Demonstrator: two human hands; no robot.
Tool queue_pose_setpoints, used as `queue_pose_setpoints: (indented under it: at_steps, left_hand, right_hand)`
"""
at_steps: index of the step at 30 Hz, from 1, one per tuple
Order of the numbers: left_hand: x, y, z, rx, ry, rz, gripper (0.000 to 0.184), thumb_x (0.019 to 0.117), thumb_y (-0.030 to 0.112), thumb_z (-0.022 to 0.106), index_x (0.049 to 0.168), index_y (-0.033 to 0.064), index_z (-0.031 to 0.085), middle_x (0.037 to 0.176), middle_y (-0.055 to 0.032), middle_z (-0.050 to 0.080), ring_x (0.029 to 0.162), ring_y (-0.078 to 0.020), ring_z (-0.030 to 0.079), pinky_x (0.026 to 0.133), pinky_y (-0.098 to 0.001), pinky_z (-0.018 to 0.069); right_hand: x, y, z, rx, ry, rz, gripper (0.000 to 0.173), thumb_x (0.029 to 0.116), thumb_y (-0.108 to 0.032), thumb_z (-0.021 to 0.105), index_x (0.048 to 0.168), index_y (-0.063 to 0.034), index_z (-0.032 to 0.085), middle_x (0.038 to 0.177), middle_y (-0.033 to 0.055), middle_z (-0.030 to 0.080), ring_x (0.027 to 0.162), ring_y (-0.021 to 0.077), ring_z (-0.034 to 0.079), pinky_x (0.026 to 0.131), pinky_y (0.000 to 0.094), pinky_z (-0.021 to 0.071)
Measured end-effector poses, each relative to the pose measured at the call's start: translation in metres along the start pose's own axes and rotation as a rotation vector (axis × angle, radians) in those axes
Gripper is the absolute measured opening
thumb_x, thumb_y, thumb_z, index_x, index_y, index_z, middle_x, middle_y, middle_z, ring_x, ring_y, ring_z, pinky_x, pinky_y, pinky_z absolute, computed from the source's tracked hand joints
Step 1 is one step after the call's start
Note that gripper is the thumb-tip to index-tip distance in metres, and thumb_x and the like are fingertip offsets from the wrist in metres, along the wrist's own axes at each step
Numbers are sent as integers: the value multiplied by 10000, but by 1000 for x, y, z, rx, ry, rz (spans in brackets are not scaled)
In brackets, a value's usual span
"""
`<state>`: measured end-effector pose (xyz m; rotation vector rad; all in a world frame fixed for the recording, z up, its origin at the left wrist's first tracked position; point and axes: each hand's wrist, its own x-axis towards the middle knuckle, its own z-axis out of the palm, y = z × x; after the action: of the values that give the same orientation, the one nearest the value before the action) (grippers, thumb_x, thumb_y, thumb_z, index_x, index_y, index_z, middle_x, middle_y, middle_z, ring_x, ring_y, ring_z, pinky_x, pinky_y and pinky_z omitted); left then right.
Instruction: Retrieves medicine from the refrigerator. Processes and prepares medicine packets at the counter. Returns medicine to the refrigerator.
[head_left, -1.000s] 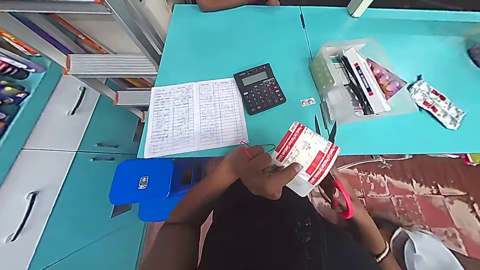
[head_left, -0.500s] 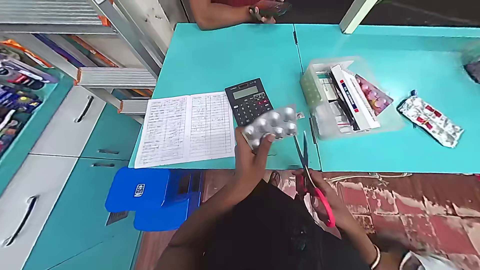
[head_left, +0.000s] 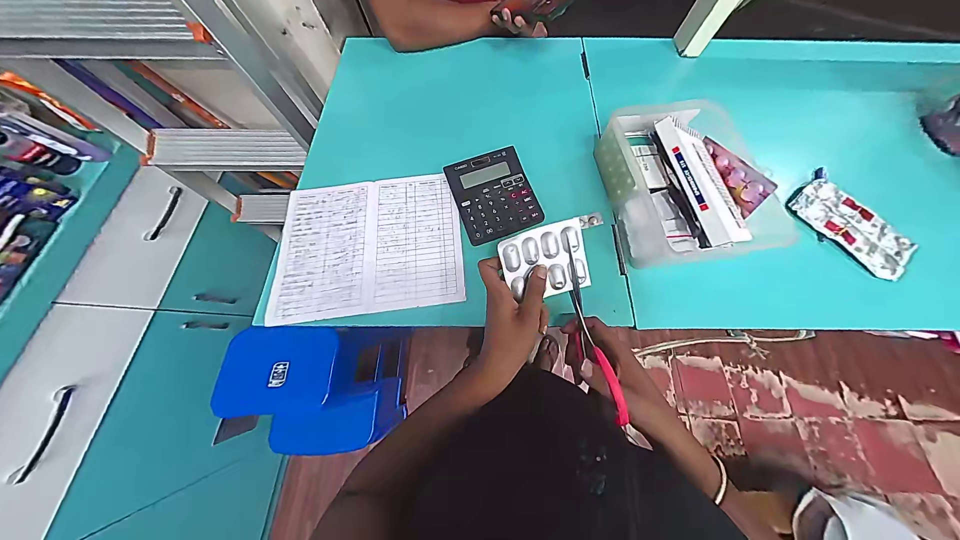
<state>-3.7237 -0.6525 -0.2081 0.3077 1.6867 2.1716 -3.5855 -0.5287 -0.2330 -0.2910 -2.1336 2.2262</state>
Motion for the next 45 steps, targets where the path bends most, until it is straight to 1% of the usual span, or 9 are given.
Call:
queue_pose_setpoints:
  at_steps: [3,6,9,14,20,26,32,39,45]
  left_hand:
    - [-3,1,0,-19,7,23,345,1039,88,546,1277,71,296,928,-72,614,539,-131,631,500,-285,594]
    - [-5,0,1,-36,3,55,384,1043,63,532,1322,59,269,1068,-103,619,750,-189,730,625,-365,662]
    - [-6,0,2,-68,10,55,380,1045,43,525,1324,68,269,1113,-125,627,820,-240,754,670,-415,680]
    - [-8,3,0,-78,17,46,396,1040,40,533,1335,64,269,1154,-148,616,889,-276,754,733,-456,681]
    - [-11,5,1,-103,18,32,392,1047,49,526,1341,79,267,1154,-144,621,890,-280,758,727,-459,682]
    - [-11,4,2,-111,20,34,389,1044,41,525,1331,87,267,1151,-136,618,875,-273,755,717,-453,681]
    - [-12,4,2,-113,18,36,358,1050,54,521,1310,100,279,1110,-117,636,845,-254,755,698,-441,679]
    - [-12,3,2,-102,29,33,376,1050,62,525,1331,88,276,1131,-124,625,868,-256,752,719,-447,679]
    - [-11,1,1,-104,22,52,353,1050,52,518,1308,98,281,1086,-94,640,838,-219,751,693,-412,675]
  right_hand:
    - [-1,0,2,6,-9,-1,622,911,-529,701,1270,-49,535,867,-85,618,715,-17,580,629,157,505]
    - [-3,2,4,16,-15,-14,630,918,-520,700,1275,-30,529,915,-79,613,745,-30,581,654,147,514]
    - [-3,4,5,15,-9,-24,623,919,-519,698,1281,-39,534,896,-77,613,728,-23,574,638,153,505]
    - [-4,3,6,10,-5,-21,605,930,-516,687,1277,-44,532,850,-86,601,703,-18,564,617,154,492]
    - [-6,1,6,13,-18,-30,620,923,-538,687,1270,-50,526,847,-101,601,715,-28,568,636,150,496]
    - [-7,2,5,-1,-21,-38,626,927,-541,680,1277,-44,529,827,-96,593,692,-24,553,615,153,483]
    - [-7,0,4,9,-31,-30,629,918,-541,692,1275,-48,530,838,-96,586,701,-28,551,625,147,483]
    - [-6,1,4,-23,-22,-45,616,927,-551,679,1252,-47,538,821,-94,583,692,-21,555,618,158,490]
    - [-3,2,6,11,-45,-78,620,930,-537,685,1250,-26,541,889,-63,609,736,-13,572,647,161,505]
